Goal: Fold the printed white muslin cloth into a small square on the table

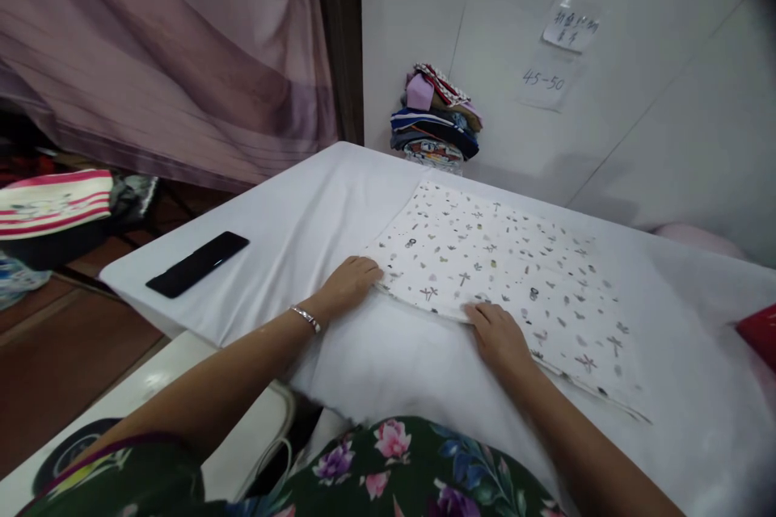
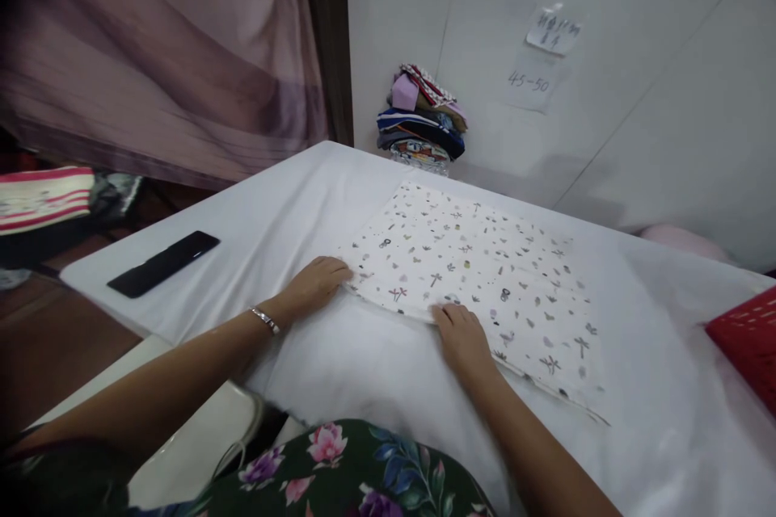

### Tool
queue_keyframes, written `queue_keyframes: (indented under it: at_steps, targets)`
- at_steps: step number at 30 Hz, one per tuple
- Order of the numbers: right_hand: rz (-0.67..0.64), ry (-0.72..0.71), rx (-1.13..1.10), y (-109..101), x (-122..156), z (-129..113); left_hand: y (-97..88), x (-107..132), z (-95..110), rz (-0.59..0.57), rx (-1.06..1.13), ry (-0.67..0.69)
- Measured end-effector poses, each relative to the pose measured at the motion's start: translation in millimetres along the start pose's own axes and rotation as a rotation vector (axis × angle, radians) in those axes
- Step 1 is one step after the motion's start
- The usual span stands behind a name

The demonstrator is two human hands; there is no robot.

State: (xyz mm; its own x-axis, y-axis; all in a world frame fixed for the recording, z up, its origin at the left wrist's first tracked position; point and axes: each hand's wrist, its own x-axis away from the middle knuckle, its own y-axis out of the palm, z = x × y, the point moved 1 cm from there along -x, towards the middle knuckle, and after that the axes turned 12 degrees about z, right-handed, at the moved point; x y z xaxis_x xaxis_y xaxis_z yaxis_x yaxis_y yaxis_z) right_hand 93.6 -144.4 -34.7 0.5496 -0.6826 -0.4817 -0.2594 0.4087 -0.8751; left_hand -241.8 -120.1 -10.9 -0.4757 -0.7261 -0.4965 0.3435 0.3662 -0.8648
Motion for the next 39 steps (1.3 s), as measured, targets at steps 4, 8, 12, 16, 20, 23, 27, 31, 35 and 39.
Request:
queue_keyframes:
  at_steps: [4, 8, 12, 16, 20, 23, 27, 31, 35, 39]
  targets:
    - [-0.026, 0.019, 0.007, -0.1, -4.3, -1.9, 4.7, -5.0, 19.2, 0.014, 0.002, 0.041]
    - [-0.005, 0.032, -0.027, -2.5, -7.0, -0.3, 18.6, -20.4, 45.4, 0.009, 0.038, 0.134]
    - [0.019, 0.045, -0.080, -5.2, -9.2, 1.6, 32.6, -39.1, 70.5, 0.006, 0.083, 0.222]
    - [0.008, 0.115, -0.094, -7.0, -9.4, 2.2, 44.3, -50.1, 87.2, 0.039, 0.107, 0.272]
    - [0.009, 0.167, -0.118, -7.8, -9.1, 2.5, 50.9, -51.6, 93.0, 0.129, 0.099, 0.319]
    - [0.011, 0.199, -0.133, -7.6, -9.3, 3.0, 50.7, -51.8, 94.3, 0.121, 0.088, 0.370]
    - [0.028, 0.201, -0.145, -7.5, -9.5, 3.1, 47.5, -56.7, 97.9, 0.051, 0.086, 0.398]
    - [0.045, 0.183, -0.153, -8.1, -8.7, 2.4, 48.1, -62.8, 101.1, 0.052, 0.091, 0.393]
    - [0.053, 0.171, -0.158, -8.4, -8.9, 1.4, 51.9, -65.8, 101.6, 0.052, 0.071, 0.403]
    - [0.063, 0.150, -0.182, -7.7, -9.0, 1.2, 52.0, -65.8, 104.7, 0.056, 0.095, 0.405]
